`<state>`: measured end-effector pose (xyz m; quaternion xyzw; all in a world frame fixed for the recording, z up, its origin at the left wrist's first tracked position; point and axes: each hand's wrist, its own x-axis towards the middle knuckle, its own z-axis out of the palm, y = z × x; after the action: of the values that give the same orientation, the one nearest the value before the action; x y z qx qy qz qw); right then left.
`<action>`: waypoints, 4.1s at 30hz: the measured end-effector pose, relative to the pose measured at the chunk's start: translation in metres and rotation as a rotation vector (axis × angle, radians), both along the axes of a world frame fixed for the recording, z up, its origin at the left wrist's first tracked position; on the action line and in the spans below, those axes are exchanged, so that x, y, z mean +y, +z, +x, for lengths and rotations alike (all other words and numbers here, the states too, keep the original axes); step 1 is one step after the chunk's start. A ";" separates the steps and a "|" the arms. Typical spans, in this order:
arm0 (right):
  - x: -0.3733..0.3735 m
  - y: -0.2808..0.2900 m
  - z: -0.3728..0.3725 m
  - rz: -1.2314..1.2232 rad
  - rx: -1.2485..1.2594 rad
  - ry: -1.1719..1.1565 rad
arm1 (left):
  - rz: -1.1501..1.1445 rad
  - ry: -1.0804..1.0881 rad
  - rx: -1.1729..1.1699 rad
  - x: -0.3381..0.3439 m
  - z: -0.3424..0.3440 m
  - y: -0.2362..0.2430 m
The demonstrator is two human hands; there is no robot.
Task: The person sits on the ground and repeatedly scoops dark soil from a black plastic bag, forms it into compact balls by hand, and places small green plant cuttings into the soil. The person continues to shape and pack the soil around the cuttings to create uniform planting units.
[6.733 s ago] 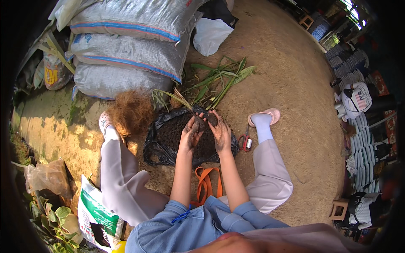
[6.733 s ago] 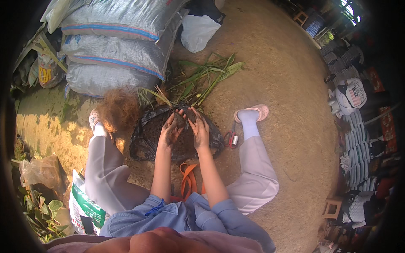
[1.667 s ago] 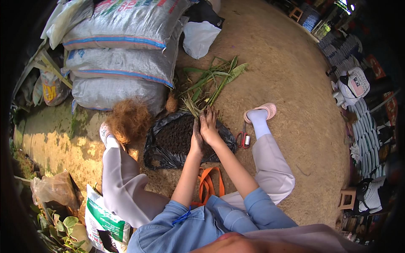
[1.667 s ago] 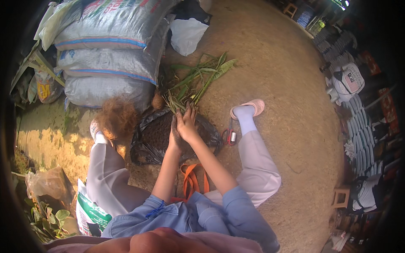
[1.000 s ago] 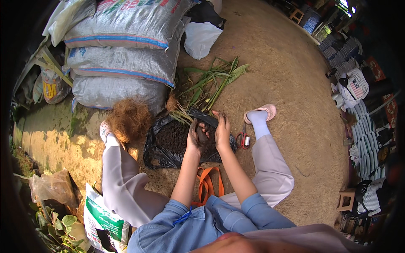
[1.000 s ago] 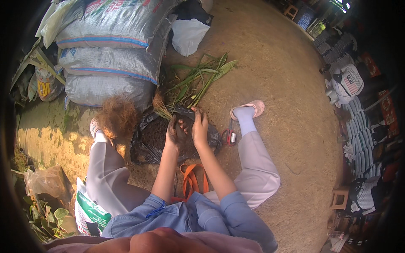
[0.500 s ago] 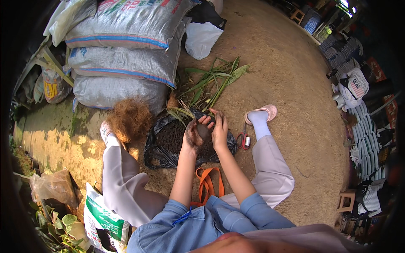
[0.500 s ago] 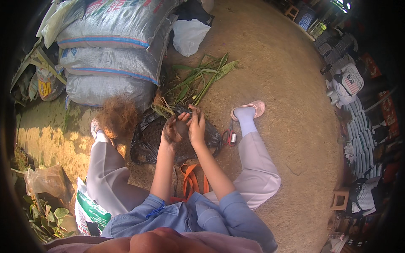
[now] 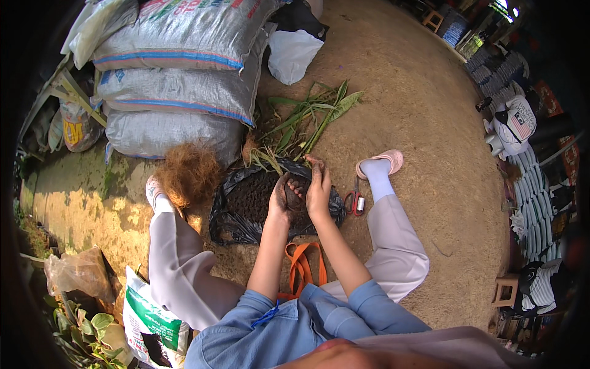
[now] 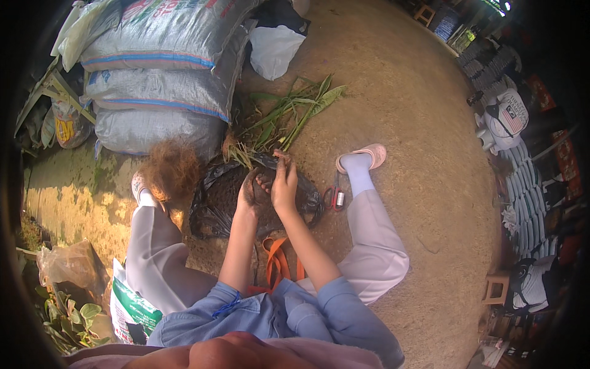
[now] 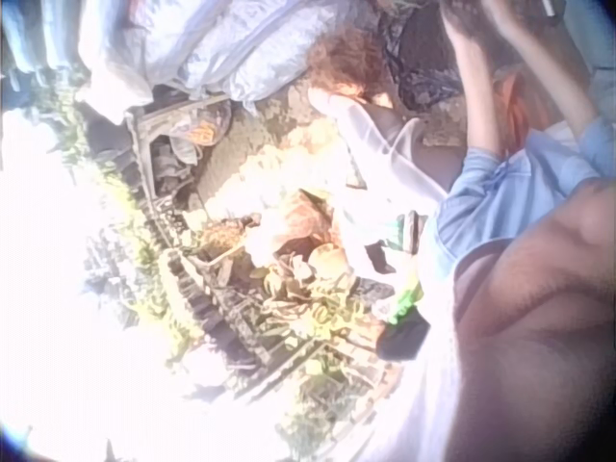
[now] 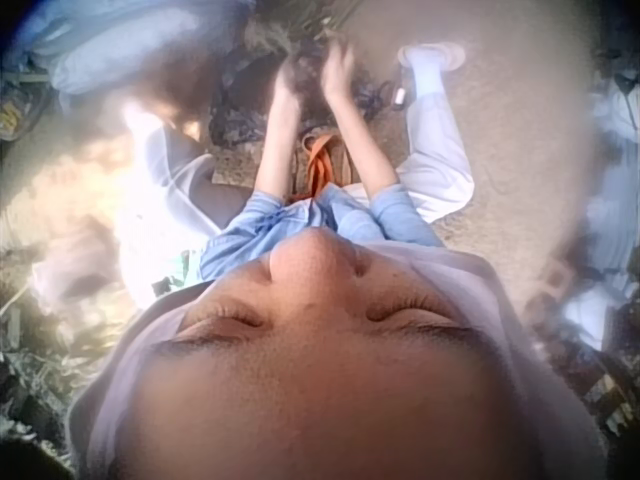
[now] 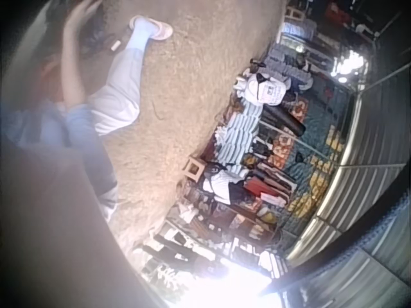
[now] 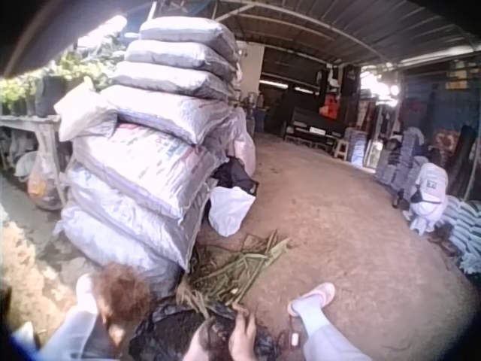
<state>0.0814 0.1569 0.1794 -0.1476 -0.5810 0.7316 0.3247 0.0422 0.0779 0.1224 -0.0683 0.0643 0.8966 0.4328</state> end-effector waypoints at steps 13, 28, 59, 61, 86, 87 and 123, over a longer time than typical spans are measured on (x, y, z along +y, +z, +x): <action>-0.006 -0.006 0.000 0.777 -0.157 -0.165 | -0.561 0.235 0.109 0.012 0.025 0.054; 0.003 -0.006 -0.006 0.659 -0.323 -0.134 | -0.657 0.280 0.170 0.014 0.034 0.058; 0.017 0.002 -0.005 -0.054 -0.319 0.125 | -0.031 0.074 0.131 0.010 0.024 0.047; 0.011 -0.006 -0.004 0.617 -0.431 0.124 | -0.410 0.201 0.242 0.016 0.037 0.054; 0.010 0.017 0.009 0.557 -0.245 0.295 | -0.190 0.060 0.204 0.012 0.028 0.047; 0.002 0.021 0.013 0.646 -0.286 0.280 | -0.238 0.076 0.230 0.012 0.032 0.044; 0.019 0.023 -0.003 0.899 -0.195 -0.179 | -0.681 0.101 0.776 0.010 0.040 0.036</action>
<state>0.0784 0.1758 0.2028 -0.1100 -0.8531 0.3593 0.3620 0.0817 0.0879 0.1588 0.1294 0.5047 0.8040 0.2864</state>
